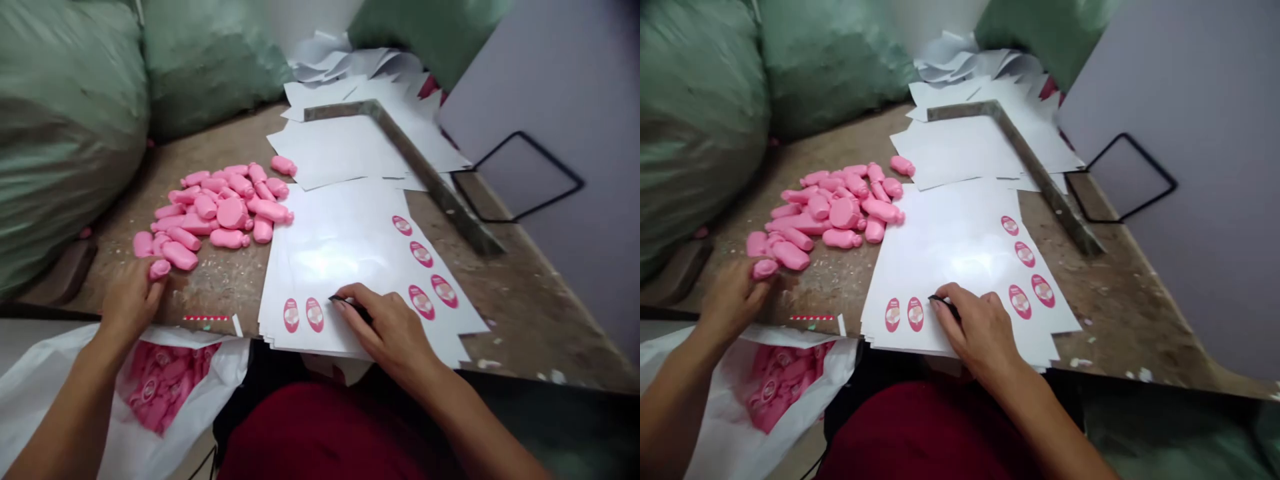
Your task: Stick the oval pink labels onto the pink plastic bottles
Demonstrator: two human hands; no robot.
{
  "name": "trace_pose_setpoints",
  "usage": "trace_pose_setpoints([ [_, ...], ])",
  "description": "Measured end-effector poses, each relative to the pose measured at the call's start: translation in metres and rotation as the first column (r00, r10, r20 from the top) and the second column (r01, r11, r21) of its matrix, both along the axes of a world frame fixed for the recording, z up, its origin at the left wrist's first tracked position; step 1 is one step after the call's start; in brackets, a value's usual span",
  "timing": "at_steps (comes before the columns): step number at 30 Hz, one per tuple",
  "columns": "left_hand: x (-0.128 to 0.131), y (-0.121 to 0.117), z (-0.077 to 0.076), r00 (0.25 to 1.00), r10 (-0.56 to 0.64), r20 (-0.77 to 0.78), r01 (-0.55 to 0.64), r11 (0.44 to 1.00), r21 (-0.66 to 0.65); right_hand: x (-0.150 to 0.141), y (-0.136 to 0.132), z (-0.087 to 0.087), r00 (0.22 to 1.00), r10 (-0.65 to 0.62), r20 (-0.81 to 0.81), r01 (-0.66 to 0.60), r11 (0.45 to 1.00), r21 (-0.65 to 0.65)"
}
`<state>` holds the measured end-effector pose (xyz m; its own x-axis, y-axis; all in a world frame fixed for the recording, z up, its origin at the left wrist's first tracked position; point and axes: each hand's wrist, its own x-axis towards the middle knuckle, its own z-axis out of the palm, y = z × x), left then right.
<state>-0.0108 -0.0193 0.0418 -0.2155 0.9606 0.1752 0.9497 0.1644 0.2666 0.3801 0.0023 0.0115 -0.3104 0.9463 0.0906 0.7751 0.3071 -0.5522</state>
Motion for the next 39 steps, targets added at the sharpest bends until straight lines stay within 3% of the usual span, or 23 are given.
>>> trace_pose_setpoints([
  [2,0.035,0.001,0.004,0.966,-0.013,0.258,-0.007,0.997,0.075,0.002,0.002,-0.001,0.998,-0.007,0.059,0.004,0.999,0.044],
  [3,0.059,0.002,0.006,0.894,-0.032,0.447,-0.015,0.995,0.102,0.003,0.003,-0.002,0.997,-0.008,0.072,0.004,0.998,0.056],
  [4,0.086,0.004,0.006,0.763,-0.053,0.644,-0.015,0.995,0.098,0.004,0.004,-0.001,0.997,-0.008,0.078,0.003,0.998,0.062],
  [5,0.114,0.006,0.006,0.579,-0.062,0.813,-0.001,0.997,0.077,0.005,0.004,-0.001,0.997,-0.001,0.080,-0.004,0.998,0.062],
  [7,0.164,0.014,0.003,0.184,0.054,0.981,0.098,0.993,-0.073,0.005,0.003,0.000,0.996,0.029,0.080,-0.033,0.998,0.051],
  [8,0.184,0.019,0.000,0.051,0.096,0.994,0.145,0.984,-0.102,0.004,0.003,0.000,0.996,0.042,0.083,-0.046,0.998,0.048],
  [10,0.210,0.028,-0.008,-0.071,0.136,0.988,0.193,0.974,-0.120,0.002,0.001,0.001,0.993,0.065,0.096,-0.070,0.996,0.049],
  [16,0.216,0.036,-0.025,-0.095,0.172,0.981,0.192,0.970,-0.152,-0.006,0.000,0.002,0.986,0.109,0.124,-0.123,0.986,0.115],
  [20,0.216,0.035,-0.022,-0.153,0.220,0.963,0.163,0.967,-0.195,-0.008,0.000,0.002,0.986,0.093,0.136,-0.114,0.981,0.159],
  [27,0.218,0.036,-0.020,-0.163,0.239,0.957,0.156,0.964,-0.214,-0.015,-0.003,0.000,0.988,0.051,0.148,-0.079,0.980,0.184],
  [33,0.218,0.037,-0.018,-0.202,0.267,0.942,0.133,0.961,-0.244,-0.009,0.002,0.006,0.996,0.085,0.039,-0.085,0.996,0.017],
  [39,0.216,0.041,-0.012,-0.302,0.315,0.900,0.109,0.949,-0.296,-0.008,0.000,0.004,0.987,0.073,0.146,-0.092,0.988,0.128],
])
